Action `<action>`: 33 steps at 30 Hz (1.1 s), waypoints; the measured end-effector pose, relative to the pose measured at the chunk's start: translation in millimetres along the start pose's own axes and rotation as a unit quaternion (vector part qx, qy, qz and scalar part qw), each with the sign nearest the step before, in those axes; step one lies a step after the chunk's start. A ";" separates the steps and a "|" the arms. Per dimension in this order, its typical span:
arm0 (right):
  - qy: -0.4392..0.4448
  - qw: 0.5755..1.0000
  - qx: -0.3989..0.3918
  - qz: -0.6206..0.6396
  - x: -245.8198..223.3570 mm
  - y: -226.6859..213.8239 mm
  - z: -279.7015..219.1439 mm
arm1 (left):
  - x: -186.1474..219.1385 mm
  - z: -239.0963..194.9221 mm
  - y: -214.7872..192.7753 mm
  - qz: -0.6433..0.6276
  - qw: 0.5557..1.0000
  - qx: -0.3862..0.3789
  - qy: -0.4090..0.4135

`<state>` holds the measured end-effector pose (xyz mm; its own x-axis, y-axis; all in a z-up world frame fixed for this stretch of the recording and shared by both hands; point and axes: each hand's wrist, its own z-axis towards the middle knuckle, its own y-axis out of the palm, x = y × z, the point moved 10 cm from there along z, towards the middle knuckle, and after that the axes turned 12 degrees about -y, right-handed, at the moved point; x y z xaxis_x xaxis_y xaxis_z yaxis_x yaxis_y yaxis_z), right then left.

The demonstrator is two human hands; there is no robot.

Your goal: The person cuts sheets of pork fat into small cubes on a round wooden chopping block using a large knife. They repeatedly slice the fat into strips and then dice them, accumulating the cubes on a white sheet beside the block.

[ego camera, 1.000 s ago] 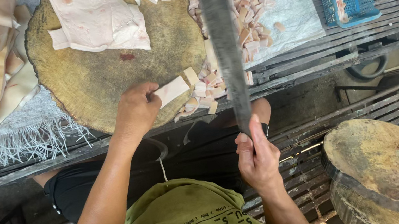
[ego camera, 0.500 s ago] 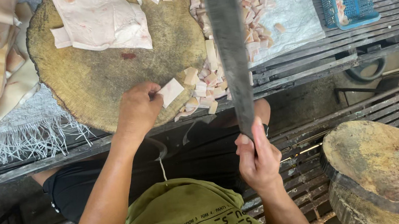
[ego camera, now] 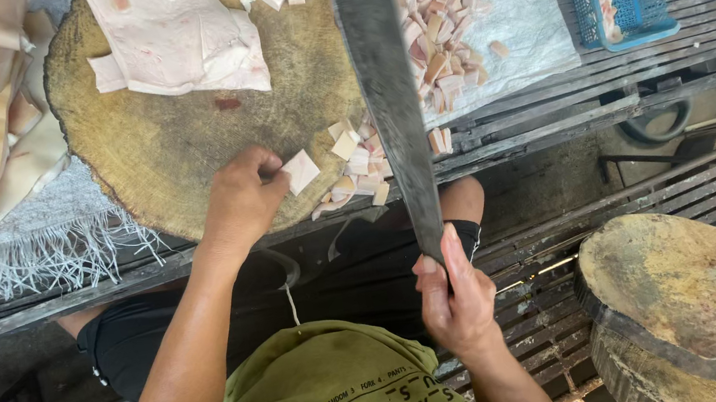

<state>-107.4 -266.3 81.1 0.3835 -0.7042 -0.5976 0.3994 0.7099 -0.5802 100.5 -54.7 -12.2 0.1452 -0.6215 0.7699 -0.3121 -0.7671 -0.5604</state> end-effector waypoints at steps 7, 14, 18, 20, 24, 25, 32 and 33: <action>0.069 0.976 -0.207 -0.005 12.3 65.2 -15.0 | 3.0 -13.3 1.1 0.000 0.999 -0.045 -0.002; 0.197 0.968 -0.145 0.063 34.6 32.2 -21.8 | 11.9 -18.4 -12.5 -0.008 0.996 0.050 0.077; 0.187 0.959 -0.205 0.059 33.1 33.6 -38.6 | -17.6 -26.6 -22.1 -0.088 0.992 0.094 0.011; 0.172 0.955 -0.239 0.049 38.1 37.2 -46.3 | -23.1 -34.7 -20.3 -0.122 0.988 0.098 0.005; 0.158 0.959 -0.236 -0.002 80.2 40.9 -38.9 | -4.4 -41.2 4.8 -0.145 0.986 0.072 0.047; 0.169 0.960 -0.223 -0.019 94.2 38.9 -35.7 | 7.5 -41.9 15.0 -0.137 0.986 0.068 0.070; 0.234 0.966 -0.033 0.106 141.0 13.6 -1.1 | 97.6 -20.8 65.0 -0.094 0.986 0.040 0.134; 0.243 0.957 -0.024 0.154 141.8 20.0 2.9 | 108.8 -22.5 60.2 -0.083 0.982 0.070 0.155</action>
<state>-42.7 -352.0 -13.6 0.0391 -0.3781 -0.9249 0.2862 0.8911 -0.3522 76.4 -164.9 44.7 -0.1168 -0.4247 0.8978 -0.1738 -0.8813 -0.4395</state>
